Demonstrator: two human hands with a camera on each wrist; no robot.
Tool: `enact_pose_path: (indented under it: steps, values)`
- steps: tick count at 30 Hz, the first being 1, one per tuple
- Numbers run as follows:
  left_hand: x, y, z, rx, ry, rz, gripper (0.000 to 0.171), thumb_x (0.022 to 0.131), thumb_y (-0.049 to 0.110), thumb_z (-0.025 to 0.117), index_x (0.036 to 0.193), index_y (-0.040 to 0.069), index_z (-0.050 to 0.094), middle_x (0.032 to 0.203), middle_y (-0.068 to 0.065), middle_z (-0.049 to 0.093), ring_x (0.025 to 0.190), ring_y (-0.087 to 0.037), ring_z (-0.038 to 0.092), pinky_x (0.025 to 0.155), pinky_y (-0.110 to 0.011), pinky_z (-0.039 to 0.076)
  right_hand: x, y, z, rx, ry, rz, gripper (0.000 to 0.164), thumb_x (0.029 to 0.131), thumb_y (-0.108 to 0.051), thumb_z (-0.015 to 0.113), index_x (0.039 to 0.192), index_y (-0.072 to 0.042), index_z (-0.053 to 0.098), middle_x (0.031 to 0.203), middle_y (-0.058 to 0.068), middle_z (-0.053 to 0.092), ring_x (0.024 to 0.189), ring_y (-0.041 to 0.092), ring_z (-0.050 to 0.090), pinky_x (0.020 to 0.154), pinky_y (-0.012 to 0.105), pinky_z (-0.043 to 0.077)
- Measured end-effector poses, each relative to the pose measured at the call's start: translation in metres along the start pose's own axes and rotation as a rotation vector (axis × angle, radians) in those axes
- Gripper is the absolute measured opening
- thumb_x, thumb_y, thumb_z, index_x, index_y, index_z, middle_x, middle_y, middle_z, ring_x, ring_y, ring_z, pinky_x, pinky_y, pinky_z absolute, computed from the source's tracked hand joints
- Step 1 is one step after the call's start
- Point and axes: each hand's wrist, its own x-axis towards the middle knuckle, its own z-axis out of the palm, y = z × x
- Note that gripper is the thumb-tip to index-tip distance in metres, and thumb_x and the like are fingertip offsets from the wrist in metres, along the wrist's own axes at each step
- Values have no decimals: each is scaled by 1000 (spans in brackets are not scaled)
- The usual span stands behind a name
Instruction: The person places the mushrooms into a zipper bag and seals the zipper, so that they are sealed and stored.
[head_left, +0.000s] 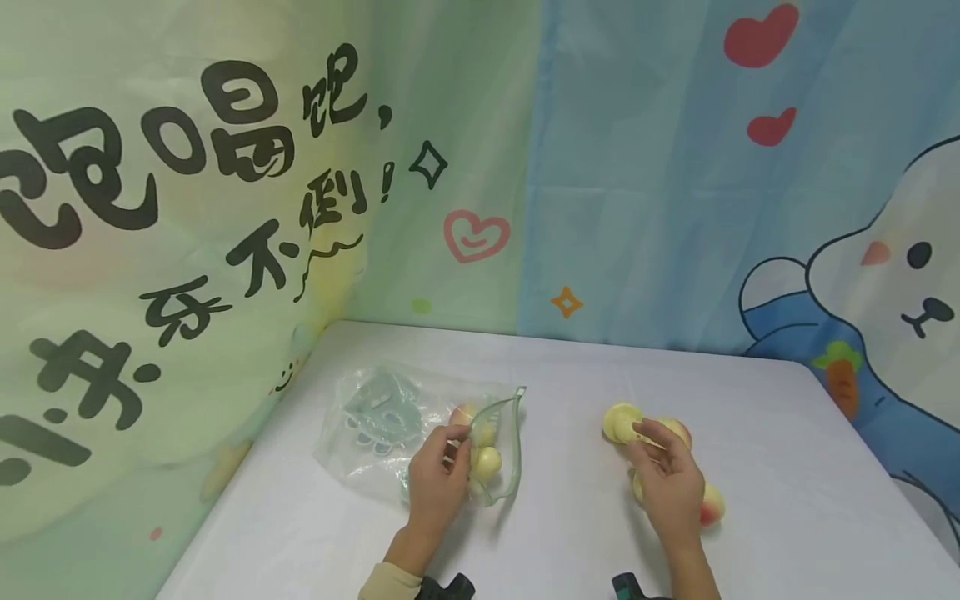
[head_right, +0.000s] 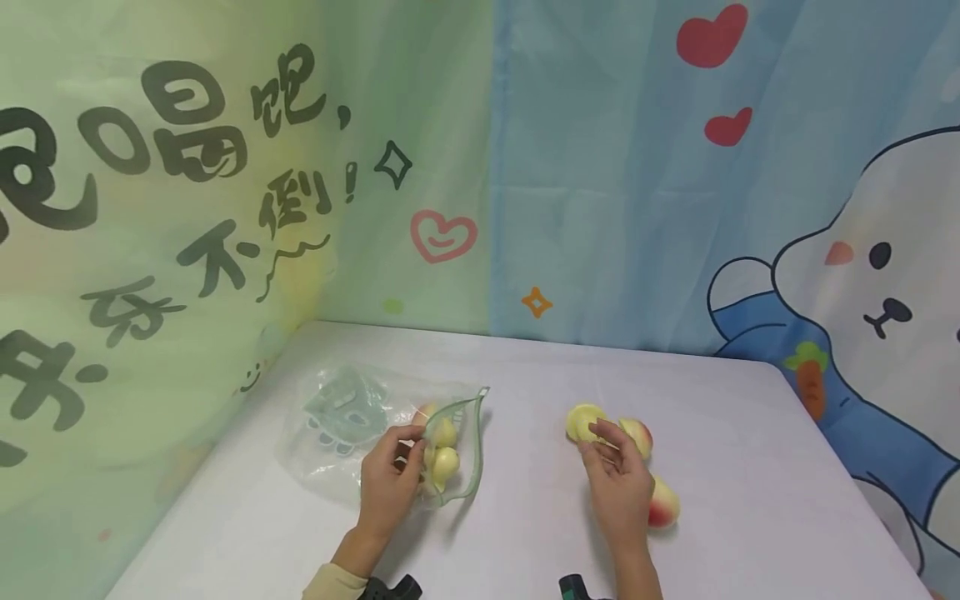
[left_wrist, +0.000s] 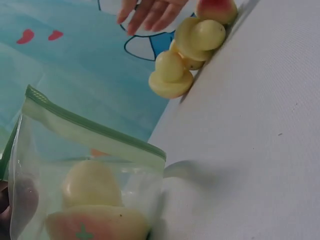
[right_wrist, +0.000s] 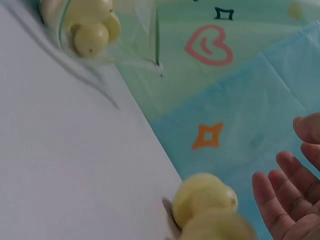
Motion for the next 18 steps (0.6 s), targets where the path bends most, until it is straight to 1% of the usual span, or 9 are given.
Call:
enact_pose_path:
  steps: [2, 6, 8, 9, 11, 12, 15, 16, 18]
  values:
    - [0, 1, 0, -5, 7, 13, 22, 81, -10, 67, 97, 5, 66, 86, -4, 69, 59, -10, 60, 49, -13, 47, 0, 2, -14, -84, 77, -25, 28, 85, 10, 65, 114, 6, 64, 105, 0, 68, 88, 4, 64, 71, 9, 50]
    - [1, 2, 1, -26, 19, 21, 23, 81, -11, 66, 98, 4, 66, 86, -5, 68, 59, -11, 62, 49, -13, 47, -1, 9, -38, -240, 287, -25, 25, 81, 6, 70, 106, 2, 69, 98, -10, 71, 86, 0, 56, 71, 8, 43]
    - [1, 2, 1, -37, 18, 15, 23, 81, -12, 66, 98, 4, 66, 86, -5, 68, 58, -12, 62, 48, -13, 47, -2, 15, -50, -276, 357, 7, 26, 80, 3, 72, 106, -1, 71, 100, -10, 71, 88, -1, 53, 73, 10, 40]
    - [1, 2, 1, -39, 14, 6, 23, 81, -11, 66, 98, 4, 66, 86, -5, 68, 59, -12, 62, 48, -13, 47, -3, 17, -56, -298, 367, 39, 27, 80, 0, 73, 107, -2, 71, 103, -6, 72, 91, 0, 53, 74, 11, 39]
    - [1, 2, 1, -37, 6, -11, 22, 82, -11, 66, 99, 4, 66, 87, -5, 68, 59, -12, 62, 48, -14, 48, -4, 19, -67, -368, 315, 125, 33, 82, -6, 74, 115, -3, 68, 115, 2, 69, 103, 7, 53, 80, 15, 38]
    - [0, 2, 1, -36, 0, -21, 22, 82, -10, 66, 99, 4, 66, 87, -5, 68, 59, -12, 63, 48, -14, 48, -5, 19, -71, -405, 260, 181, 38, 83, -10, 74, 120, -3, 66, 121, 6, 66, 110, 13, 52, 86, 18, 40]
    - [-1, 2, 2, -27, -12, -42, 21, 83, -9, 66, 99, 5, 66, 88, -5, 68, 60, -11, 63, 49, -14, 48, -8, 20, -83, -514, 41, 351, 56, 87, -25, 73, 135, -4, 54, 139, 21, 50, 126, 35, 43, 97, 36, 42]
    - [-1, 2, 2, -24, -13, -42, 21, 83, -9, 66, 99, 5, 66, 88, -5, 68, 60, -11, 63, 49, -14, 48, -9, 20, -86, -538, -30, 383, 60, 87, -28, 73, 138, -4, 51, 141, 24, 46, 127, 40, 41, 96, 41, 43]
    - [-1, 1, 2, -26, -11, -36, 22, 82, -9, 66, 99, 5, 65, 88, -5, 68, 60, -10, 62, 48, -13, 48, -11, 23, -88, -563, -115, 417, 67, 86, -33, 75, 140, -4, 48, 142, 27, 42, 124, 43, 43, 90, 39, 47]
